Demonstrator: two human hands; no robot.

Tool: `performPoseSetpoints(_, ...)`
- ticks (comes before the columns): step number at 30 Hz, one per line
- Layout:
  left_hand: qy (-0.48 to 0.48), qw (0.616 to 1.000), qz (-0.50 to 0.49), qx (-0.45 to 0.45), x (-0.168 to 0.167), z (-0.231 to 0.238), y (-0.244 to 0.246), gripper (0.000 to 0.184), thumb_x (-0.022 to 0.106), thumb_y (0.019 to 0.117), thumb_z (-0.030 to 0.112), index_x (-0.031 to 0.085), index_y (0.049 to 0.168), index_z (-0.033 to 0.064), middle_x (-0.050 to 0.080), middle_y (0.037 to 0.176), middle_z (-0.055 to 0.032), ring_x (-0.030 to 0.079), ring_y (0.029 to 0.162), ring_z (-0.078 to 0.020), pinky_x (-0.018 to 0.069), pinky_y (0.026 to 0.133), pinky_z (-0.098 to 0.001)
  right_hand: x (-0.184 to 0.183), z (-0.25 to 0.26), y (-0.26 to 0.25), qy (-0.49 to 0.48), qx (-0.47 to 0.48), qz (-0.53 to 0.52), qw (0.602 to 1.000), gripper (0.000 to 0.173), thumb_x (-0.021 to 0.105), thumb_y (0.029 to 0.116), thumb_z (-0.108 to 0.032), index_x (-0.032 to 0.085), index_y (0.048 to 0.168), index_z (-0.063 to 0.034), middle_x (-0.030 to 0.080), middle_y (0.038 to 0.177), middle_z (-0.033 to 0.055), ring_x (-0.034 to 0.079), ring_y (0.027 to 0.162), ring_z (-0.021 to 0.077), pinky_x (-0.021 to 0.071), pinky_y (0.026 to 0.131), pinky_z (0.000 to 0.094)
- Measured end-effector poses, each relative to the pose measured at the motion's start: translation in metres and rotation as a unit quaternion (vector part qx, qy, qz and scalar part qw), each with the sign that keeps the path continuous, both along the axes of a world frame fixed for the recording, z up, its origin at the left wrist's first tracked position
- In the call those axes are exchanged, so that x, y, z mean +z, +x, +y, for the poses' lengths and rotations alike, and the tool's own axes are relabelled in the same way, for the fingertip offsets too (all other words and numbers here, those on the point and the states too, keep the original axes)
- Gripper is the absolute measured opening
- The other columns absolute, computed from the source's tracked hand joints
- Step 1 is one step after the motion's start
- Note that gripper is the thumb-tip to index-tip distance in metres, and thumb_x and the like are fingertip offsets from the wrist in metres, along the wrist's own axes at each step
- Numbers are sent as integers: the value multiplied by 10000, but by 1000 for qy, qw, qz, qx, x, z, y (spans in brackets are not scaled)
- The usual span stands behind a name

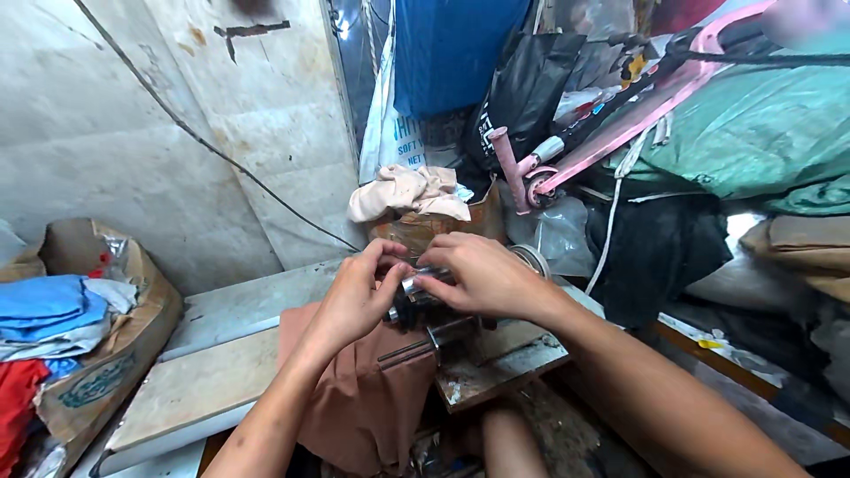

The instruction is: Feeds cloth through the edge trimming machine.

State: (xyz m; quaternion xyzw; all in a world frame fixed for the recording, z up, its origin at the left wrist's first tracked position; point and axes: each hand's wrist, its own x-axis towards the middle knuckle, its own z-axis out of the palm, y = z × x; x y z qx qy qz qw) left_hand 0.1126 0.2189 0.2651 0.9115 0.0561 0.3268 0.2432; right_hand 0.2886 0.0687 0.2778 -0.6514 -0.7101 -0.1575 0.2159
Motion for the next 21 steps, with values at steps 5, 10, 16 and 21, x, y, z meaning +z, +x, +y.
performPoseSetpoints(5, -92, 995, -19, -23, -9, 1, -3, 254, 608, 986, 153, 598, 1236, 113, 745, 1037, 27, 722, 904, -84, 616, 811, -278, 2, 18, 9, 4, 66, 66, 996, 260, 559, 1007, -316, 736, 912, -151, 649, 839, -26, 635, 785, 105, 537, 683, 359)
performPoseSetpoints(10, -92, 992, -31, -81, -16, -1, -1, 330, 679, 940, 143, 592, 1253, 83, 722, 1155, -16, 705, 1045, -139, 602, 914, -335, -13, 5, 2, 122, 84, 147, 978, 199, 611, 954, -282, 702, 838, -149, 623, 868, -51, 596, 792, 48, 516, 662, 266)
performPoseSetpoints(16, 69, 995, -61, -34, -20, -7, 0, 234, 687, 957, 184, 662, 1174, 99, 723, 1094, 29, 692, 1019, -65, 595, 927, -306, -12, -20, -5, 144, 89, 183, 969, 262, 614, 1009, -363, 729, 881, -165, 641, 983, -51, 617, 907, 35, 547, 763, 245)
performPoseSetpoints(21, 124, 988, -89, -10, -25, -12, -2, 267, 694, 948, 157, 651, 1199, 78, 728, 1117, 11, 688, 1050, -80, 579, 956, -312, 1, -12, 10, 73, 34, 82, 993, 329, 579, 1012, -438, 708, 1136, -162, 669, 1043, -25, 648, 949, 92, 572, 808, 337)
